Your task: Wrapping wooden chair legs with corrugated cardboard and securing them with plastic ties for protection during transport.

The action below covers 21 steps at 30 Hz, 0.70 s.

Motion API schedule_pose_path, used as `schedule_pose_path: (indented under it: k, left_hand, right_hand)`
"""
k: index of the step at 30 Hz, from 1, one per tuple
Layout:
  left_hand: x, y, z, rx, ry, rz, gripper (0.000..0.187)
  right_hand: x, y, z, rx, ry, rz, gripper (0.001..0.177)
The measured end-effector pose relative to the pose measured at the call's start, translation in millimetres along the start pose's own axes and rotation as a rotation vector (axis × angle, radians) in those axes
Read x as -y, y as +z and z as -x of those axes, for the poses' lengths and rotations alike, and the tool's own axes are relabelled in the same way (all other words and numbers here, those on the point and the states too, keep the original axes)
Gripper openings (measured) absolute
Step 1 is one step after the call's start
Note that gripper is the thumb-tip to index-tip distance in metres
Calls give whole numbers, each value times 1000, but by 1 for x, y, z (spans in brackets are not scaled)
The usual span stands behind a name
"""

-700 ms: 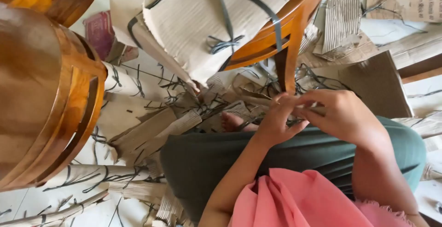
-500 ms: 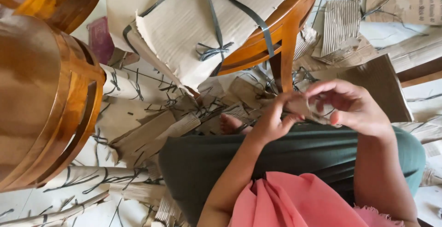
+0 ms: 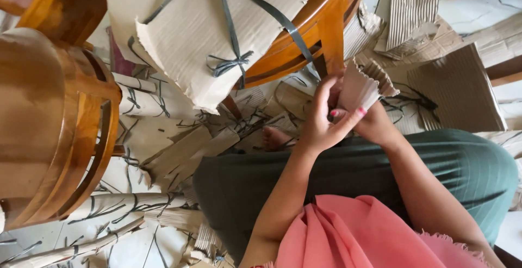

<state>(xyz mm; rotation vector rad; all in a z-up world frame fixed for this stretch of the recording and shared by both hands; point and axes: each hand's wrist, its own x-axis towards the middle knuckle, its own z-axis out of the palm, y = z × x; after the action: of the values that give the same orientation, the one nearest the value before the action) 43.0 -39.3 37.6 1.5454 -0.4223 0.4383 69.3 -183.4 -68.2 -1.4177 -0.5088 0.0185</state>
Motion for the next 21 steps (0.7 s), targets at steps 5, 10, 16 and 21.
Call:
schedule_pose_path:
  k: [5, 10, 16, 21]
  left_hand:
    - [7, -10, 5, -194, 20, -264, 47]
    - [13, -26, 11, -213, -13, -411, 30]
    - [-24, -23, 12, -131, -107, -267, 47]
    - [-37, -30, 2, 34, 186, -308, 7]
  right_hand:
    - [-4, 0, 1, -146, 134, -139, 58]
    - [17, -9, -11, -256, 22, -459, 57]
    - [94, 12, -16, -448, -99, -206, 47]
    - [107, 8, -7, -519, -145, 193, 41]
